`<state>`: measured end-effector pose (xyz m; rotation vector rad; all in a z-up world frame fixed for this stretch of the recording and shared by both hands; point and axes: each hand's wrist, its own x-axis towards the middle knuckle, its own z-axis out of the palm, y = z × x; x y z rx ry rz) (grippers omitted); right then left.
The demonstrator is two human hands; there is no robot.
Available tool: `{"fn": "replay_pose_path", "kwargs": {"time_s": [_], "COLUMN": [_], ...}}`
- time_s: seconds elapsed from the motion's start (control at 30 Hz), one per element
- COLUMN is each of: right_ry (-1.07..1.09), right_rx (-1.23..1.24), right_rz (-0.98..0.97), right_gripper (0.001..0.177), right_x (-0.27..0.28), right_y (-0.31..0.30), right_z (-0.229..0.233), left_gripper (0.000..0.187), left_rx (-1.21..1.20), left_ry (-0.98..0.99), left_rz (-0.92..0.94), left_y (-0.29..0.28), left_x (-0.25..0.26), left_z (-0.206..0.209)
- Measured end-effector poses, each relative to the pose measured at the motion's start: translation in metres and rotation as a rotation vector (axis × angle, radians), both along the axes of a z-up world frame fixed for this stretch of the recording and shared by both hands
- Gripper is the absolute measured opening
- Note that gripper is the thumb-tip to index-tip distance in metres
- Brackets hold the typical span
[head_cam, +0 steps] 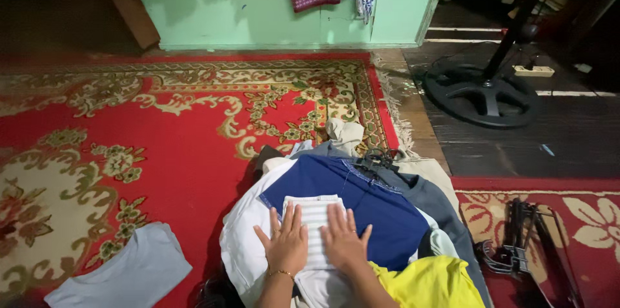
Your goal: The person folds several pieces of clothing on a red patterned rug. They fold a striped shirt, a blue patterned garment, a yellow dinosaur-print shirt, and a black garment, placing each folded item into a growing stack.
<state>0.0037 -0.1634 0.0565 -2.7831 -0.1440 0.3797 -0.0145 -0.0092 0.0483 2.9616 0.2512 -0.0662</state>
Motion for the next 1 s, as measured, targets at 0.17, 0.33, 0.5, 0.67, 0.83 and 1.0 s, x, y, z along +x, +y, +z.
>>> {"fn": "replay_pose_path", "kwargs": {"time_s": [0.17, 0.33, 0.5, 0.67, 0.83, 1.0], "right_ry": [-0.082, -0.030, -0.009, -0.081, -0.030, 0.014], "right_rx": [0.043, -0.025, -0.018, 0.074, 0.069, -0.062], "right_rz": [-0.096, -0.004, 0.009, -0.045, -0.070, -0.129], "right_gripper": [0.068, 0.087, 0.098, 0.070, 0.068, 0.067], "right_x": [0.007, 0.006, 0.001, 0.003, -0.002, 0.007], "right_y": [-0.016, -0.024, -0.022, -0.019, -0.017, -0.004], "right_z": [-0.033, -0.035, -0.019, -0.015, -0.007, 0.017], "left_gripper": [0.058, 0.059, 0.066, 0.064, 0.058, 0.056], "left_rx": [0.105, -0.065, -0.231, -0.123, -0.016, -0.011], "left_ry": [-0.019, -0.226, -0.054, 0.048, 0.060, 0.089], "left_rz": [0.030, -0.233, -0.248, -0.129, 0.007, 0.037], "left_y": [-0.018, -0.079, -0.084, -0.048, -0.010, -0.005], "left_x": [0.016, 0.038, 0.022, 0.016, -0.002, -0.002], "left_z": [0.013, 0.015, 0.010, 0.015, 0.017, 0.017]}}
